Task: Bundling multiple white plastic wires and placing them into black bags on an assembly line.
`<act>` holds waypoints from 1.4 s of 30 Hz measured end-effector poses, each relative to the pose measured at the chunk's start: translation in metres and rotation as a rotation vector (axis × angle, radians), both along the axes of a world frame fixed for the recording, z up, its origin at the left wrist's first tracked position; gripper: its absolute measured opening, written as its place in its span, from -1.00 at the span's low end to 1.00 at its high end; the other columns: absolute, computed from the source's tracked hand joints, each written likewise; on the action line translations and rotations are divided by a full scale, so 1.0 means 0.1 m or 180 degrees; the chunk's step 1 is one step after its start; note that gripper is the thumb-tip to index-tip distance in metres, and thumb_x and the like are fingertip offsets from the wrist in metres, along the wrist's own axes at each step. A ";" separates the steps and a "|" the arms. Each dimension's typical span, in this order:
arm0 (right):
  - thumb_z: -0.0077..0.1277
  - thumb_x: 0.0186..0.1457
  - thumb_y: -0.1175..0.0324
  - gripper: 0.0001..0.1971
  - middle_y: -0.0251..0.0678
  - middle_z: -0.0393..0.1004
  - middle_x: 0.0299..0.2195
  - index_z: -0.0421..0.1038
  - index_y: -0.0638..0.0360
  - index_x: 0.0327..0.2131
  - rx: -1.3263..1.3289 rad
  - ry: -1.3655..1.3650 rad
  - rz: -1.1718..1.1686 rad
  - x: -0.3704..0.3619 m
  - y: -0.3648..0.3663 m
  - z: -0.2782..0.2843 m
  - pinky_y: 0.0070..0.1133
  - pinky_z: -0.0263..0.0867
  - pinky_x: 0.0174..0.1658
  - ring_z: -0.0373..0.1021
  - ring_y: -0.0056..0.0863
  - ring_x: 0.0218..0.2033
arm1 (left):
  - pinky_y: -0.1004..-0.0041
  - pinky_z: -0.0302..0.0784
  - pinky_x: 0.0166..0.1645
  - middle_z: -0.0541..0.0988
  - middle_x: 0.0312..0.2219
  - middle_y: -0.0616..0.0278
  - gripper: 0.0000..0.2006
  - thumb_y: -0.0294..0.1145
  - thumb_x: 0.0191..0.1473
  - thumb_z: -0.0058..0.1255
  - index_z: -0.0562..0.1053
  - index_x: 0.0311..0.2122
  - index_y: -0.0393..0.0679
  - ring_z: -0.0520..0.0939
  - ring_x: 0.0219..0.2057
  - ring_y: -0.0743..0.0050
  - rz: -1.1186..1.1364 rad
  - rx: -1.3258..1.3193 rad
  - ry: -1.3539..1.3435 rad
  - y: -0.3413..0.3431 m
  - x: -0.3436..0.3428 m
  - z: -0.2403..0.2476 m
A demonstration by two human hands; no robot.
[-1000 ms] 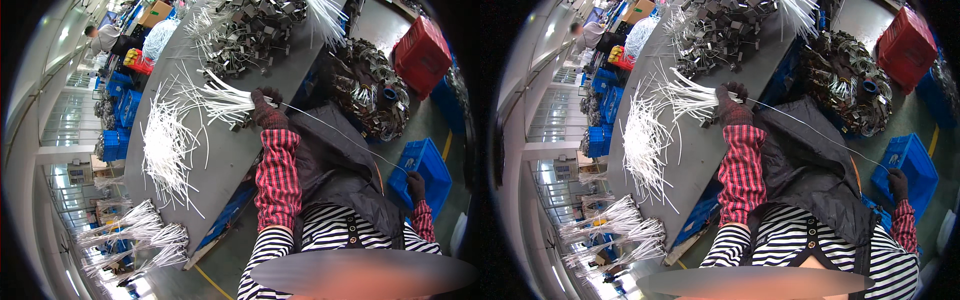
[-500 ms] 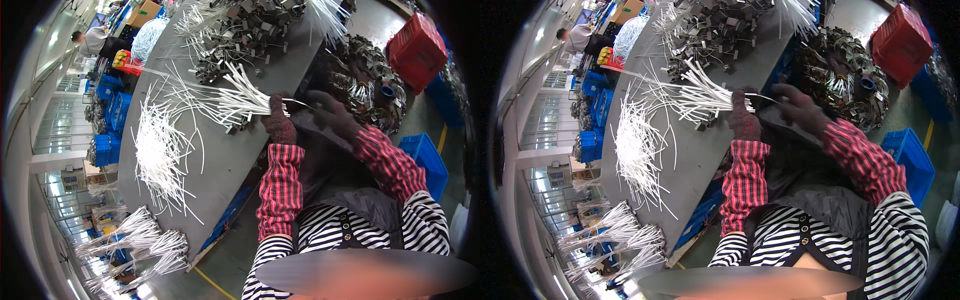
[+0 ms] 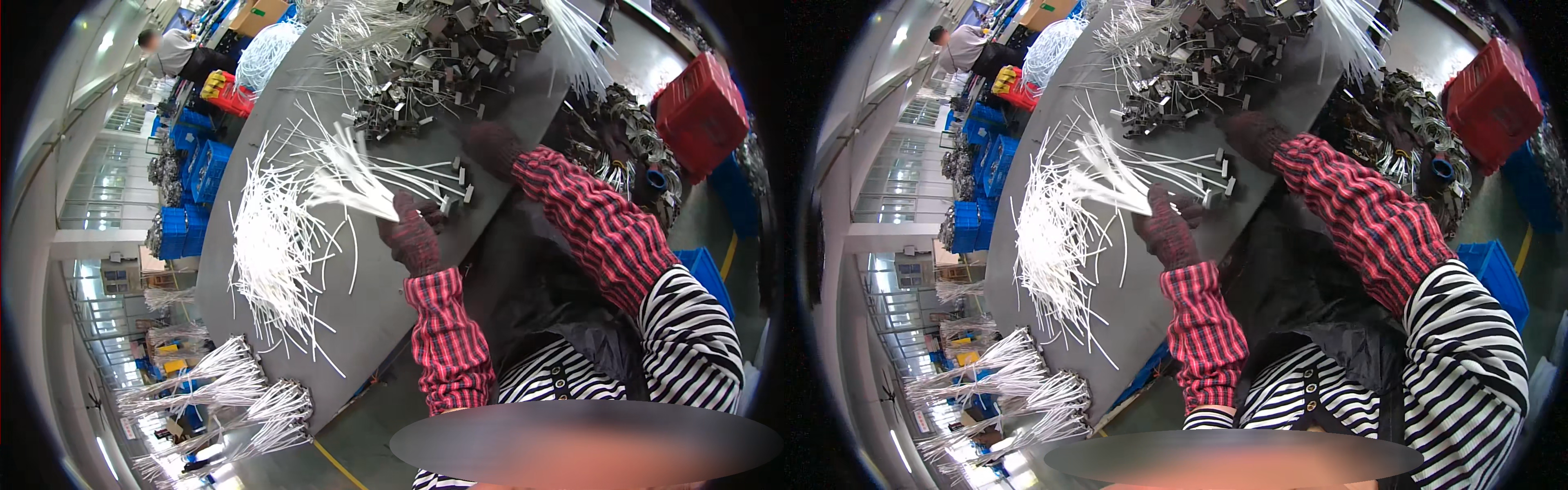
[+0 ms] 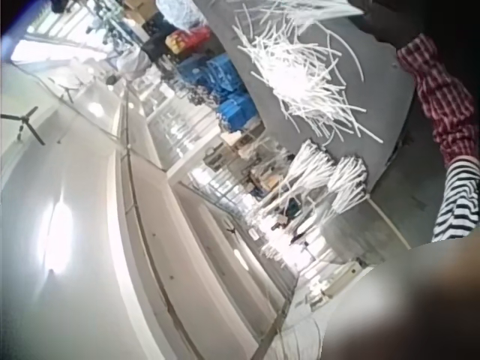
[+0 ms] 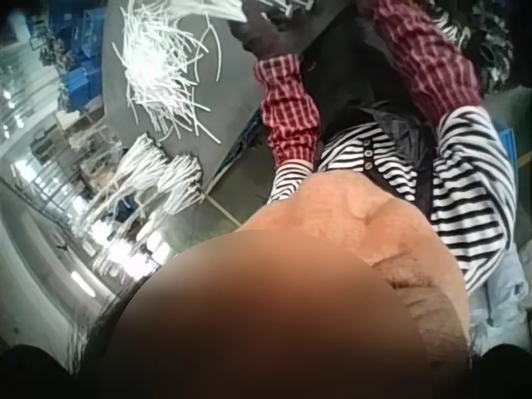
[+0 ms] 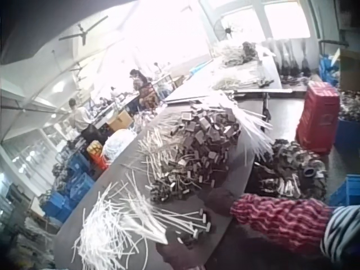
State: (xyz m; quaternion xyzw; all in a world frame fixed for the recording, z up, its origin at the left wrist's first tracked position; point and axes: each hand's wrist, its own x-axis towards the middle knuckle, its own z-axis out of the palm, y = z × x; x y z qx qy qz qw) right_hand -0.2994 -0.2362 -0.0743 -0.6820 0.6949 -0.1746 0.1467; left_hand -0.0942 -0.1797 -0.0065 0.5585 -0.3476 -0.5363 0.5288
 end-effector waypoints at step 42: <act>0.08 -0.04 0.34 -0.79 -0.43 0.39 -0.59 0.44 0.13 -0.27 0.0498 -0.3183 -0.3704 -1.88 5.80 -1.10 -0.62 0.12 -0.72 0.19 -0.66 -0.75 | 0.39 0.52 -0.45 0.51 -0.54 0.21 -0.72 -0.14 0.10 0.03 0.44 -0.37 -0.18 0.53 -0.58 0.36 0.0188 0.0363 0.1750 0.06 -0.94 -0.43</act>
